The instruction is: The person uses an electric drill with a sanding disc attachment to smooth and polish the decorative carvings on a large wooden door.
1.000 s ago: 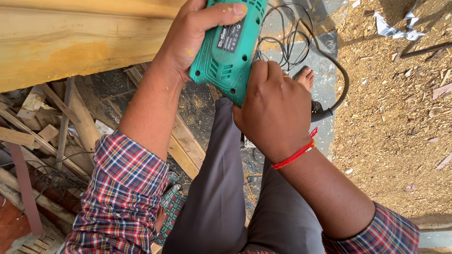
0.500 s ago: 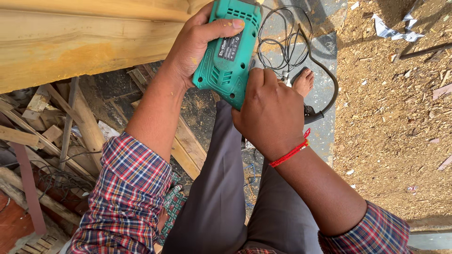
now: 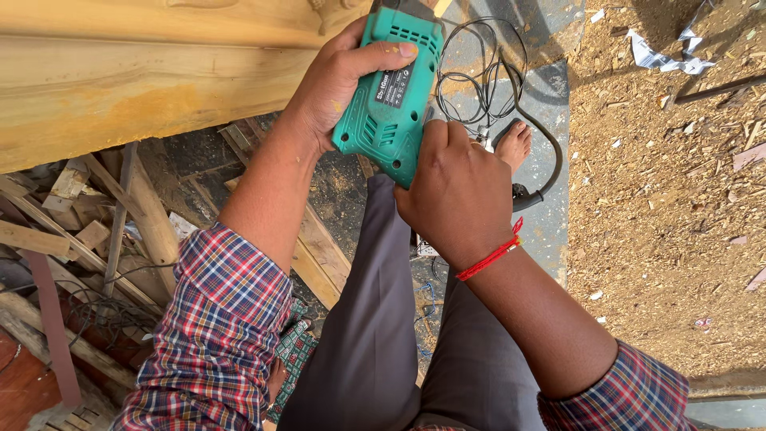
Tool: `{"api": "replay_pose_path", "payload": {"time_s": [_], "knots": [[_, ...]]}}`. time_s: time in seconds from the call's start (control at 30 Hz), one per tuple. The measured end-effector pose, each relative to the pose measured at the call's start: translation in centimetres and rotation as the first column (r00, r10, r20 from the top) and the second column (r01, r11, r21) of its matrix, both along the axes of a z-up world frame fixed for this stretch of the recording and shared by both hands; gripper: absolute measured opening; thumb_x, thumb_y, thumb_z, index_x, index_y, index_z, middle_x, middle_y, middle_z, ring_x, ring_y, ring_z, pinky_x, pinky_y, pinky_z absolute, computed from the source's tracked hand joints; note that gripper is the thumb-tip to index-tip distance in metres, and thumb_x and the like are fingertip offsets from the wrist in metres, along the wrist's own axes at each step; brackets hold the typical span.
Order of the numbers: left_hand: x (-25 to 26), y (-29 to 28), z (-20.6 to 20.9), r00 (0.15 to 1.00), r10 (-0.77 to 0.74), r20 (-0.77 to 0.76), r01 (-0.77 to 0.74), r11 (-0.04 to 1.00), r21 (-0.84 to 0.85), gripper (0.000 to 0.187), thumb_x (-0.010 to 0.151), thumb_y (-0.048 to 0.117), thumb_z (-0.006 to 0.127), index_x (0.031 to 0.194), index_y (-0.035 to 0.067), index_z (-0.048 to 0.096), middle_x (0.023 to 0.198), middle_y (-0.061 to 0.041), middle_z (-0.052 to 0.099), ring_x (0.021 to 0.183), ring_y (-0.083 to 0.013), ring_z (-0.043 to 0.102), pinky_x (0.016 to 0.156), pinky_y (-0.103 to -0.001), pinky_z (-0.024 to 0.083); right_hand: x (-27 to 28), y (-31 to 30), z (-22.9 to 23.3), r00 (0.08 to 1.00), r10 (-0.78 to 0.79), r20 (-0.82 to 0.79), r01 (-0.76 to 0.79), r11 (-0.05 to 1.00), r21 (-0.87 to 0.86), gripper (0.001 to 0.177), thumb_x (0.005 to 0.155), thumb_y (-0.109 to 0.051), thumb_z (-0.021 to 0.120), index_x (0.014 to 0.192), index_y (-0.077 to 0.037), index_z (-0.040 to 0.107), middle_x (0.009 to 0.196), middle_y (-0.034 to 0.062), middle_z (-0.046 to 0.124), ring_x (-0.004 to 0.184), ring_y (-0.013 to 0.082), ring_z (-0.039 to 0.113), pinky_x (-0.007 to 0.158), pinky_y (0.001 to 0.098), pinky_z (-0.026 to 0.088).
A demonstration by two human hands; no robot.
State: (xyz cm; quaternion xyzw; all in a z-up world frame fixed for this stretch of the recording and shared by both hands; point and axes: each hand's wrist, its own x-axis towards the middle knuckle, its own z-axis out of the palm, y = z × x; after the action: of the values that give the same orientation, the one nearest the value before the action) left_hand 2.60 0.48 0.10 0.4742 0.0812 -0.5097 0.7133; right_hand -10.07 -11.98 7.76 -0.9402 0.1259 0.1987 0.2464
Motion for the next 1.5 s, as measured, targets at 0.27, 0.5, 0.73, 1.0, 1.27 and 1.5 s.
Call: {"api": "replay_pose_path", "payload": {"time_s": [0.27,0.5,0.73,1.0,1.27,1.5], "knots": [[0.3,0.1,-0.5,0.999,-0.002,0.047,0.002,1.0,-0.019,0.039,0.093,0.017,0.072,0.126,0.002,0.062,0.101,-0.012,0.073,0.086,-0.0211,0.076,0.078,-0.038,0.068,-0.3,-0.3,-0.6,0.997,0.014,0.073,-0.013,1.0,-0.019,0.041,0.072,-0.026,0.083,0.09,-0.001,0.057,0.083,0.0158,0.066,0.068,0.0317,0.07,0.058,0.0414,0.054],[-0.4,0.5,-0.8,1.0,0.0,-0.018,-0.001,0.999,-0.045,0.035,0.095,0.016,0.072,0.126,0.002,0.063,0.104,-0.013,0.073,0.089,-0.0206,0.076,0.081,-0.037,0.067,-0.6,-0.1,-0.4,0.998,0.042,0.052,-0.04,0.999,-0.028,0.045,0.071,-0.031,0.085,0.09,0.0,0.057,0.083,0.0159,0.066,0.068,0.0322,0.07,0.06,0.0428,0.054],[1.0,0.5,0.0,1.0,0.0,-0.001,0.0,1.0,0.012,0.033,0.089,0.018,0.072,0.112,-0.005,0.066,0.093,-0.013,0.073,0.079,-0.0206,0.075,0.073,-0.035,0.067,-0.2,-0.2,0.0,0.996,0.022,0.088,-0.017,0.999,-0.049,0.046,0.071,-0.03,0.086,0.091,-0.001,0.056,0.083,0.0147,0.065,0.07,0.0328,0.07,0.06,0.0457,0.051],[-0.8,1.5,0.4,1.0,-0.009,-0.012,0.009,1.0,0.01,0.039,0.089,0.017,0.072,0.125,0.003,0.062,0.1,-0.012,0.074,0.083,-0.0205,0.076,0.073,-0.039,0.069,-1.4,1.3,-0.3,0.998,0.013,0.061,-0.014,1.0,0.023,0.043,0.074,-0.028,0.083,0.09,0.0,0.056,0.082,0.0164,0.064,0.066,0.032,0.069,0.061,0.0413,0.054],[-0.4,2.1,0.7,1.0,0.008,-0.004,-0.008,0.996,-0.087,0.034,0.096,0.016,0.07,0.127,0.002,0.063,0.106,-0.014,0.074,0.089,-0.0212,0.076,0.08,-0.037,0.067,-0.5,0.9,1.5,0.998,0.065,0.019,-0.064,0.997,-0.049,0.042,0.074,-0.029,0.083,0.09,0.0,0.058,0.082,0.0162,0.065,0.064,0.0308,0.069,0.059,0.0408,0.054],[-0.4,2.2,1.2,0.996,0.009,-0.09,-0.014,0.998,-0.058,0.031,0.095,0.017,0.071,0.121,0.0,0.067,0.1,-0.012,0.073,0.083,-0.0188,0.074,0.076,-0.035,0.065,0.3,1.0,2.7,0.996,0.077,0.037,-0.074,0.996,-0.055,0.042,0.071,-0.032,0.083,0.087,-0.001,0.059,0.083,0.015,0.068,0.064,0.0325,0.07,0.059,0.0426,0.054]]}}
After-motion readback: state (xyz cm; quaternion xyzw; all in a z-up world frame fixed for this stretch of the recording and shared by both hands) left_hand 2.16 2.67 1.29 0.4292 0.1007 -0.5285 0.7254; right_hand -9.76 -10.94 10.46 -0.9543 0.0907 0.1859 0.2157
